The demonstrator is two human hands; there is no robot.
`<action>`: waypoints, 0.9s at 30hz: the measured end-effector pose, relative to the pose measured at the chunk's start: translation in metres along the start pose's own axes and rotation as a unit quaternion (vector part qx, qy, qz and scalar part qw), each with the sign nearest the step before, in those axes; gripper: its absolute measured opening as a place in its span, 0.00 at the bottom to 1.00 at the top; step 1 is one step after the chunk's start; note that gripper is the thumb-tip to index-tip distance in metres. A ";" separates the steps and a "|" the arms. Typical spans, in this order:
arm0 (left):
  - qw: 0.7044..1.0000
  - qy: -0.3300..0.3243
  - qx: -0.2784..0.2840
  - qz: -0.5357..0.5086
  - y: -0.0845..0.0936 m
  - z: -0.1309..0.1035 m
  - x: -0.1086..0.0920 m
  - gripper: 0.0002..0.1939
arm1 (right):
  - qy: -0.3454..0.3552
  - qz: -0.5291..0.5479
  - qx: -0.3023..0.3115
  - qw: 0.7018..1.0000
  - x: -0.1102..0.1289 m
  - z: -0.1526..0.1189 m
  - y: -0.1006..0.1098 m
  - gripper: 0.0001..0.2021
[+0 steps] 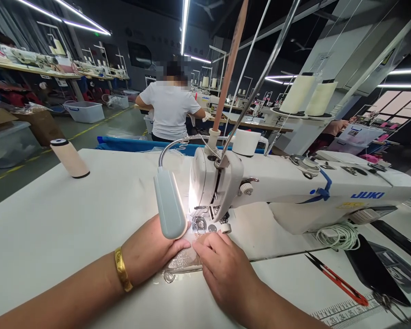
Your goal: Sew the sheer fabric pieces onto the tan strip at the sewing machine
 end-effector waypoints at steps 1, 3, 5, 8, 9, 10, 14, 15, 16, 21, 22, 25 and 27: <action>1.000 0.001 0.000 -0.007 -0.001 0.000 0.002 0.20 | -0.003 -0.001 0.001 1.000 0.000 0.000 -0.001 0.17; 1.000 0.004 -0.003 -0.018 -0.002 0.000 0.003 0.20 | -0.007 -0.006 -0.001 1.000 0.000 0.000 -0.001 0.16; 1.000 0.000 -0.009 -0.023 -0.002 0.000 0.003 0.20 | -0.009 -0.008 -0.004 1.000 0.000 0.000 -0.002 0.16; 0.999 -0.012 -0.018 -0.031 -0.004 -0.001 0.004 0.19 | -0.003 -0.009 -0.009 1.000 0.001 0.001 -0.001 0.17; 0.999 -0.016 -0.020 -0.035 -0.004 -0.001 0.004 0.20 | -0.001 -0.010 -0.011 1.000 0.001 0.001 -0.001 0.18; 0.999 -0.019 -0.022 -0.038 -0.005 -0.001 0.005 0.20 | 0.000 -0.012 -0.013 1.000 0.002 0.001 -0.001 0.20; 0.999 -0.022 -0.021 -0.041 0.000 0.001 0.002 0.22 | 0.001 -0.018 -0.021 1.000 0.002 0.001 -0.001 0.22; 0.999 -0.019 -0.008 -0.039 0.003 0.002 0.001 0.22 | 0.001 -0.019 -0.024 1.000 0.002 0.001 -0.001 0.22; 0.999 -0.016 0.007 -0.038 0.005 0.003 -0.001 0.22 | 0.003 -0.021 -0.027 0.999 0.002 0.001 -0.001 0.21; 0.999 -0.009 0.044 -0.031 0.016 0.004 -0.009 0.26 | 0.008 -0.028 -0.037 0.999 0.002 0.001 -0.002 0.21; 0.999 -0.012 0.045 -0.029 0.016 0.004 -0.009 0.27 | 0.009 -0.029 -0.039 0.999 0.002 0.001 -0.001 0.21; 0.999 -0.029 0.039 -0.014 0.016 0.004 -0.011 0.28 | 0.014 -0.031 -0.043 0.999 0.003 0.001 -0.001 0.20; 0.999 -0.046 0.025 0.002 0.018 0.005 -0.014 0.28 | 0.013 -0.028 -0.041 0.999 0.003 0.002 -0.001 0.20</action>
Point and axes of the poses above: each hand's wrist, its own z-axis towards the middle knuckle, its own y-axis out of the back of the hand, x = y × z, the point moved 2 cm from there along z, towards the middle knuckle, and after that the axes turned 9 degrees about x, right-handed, at the moved point
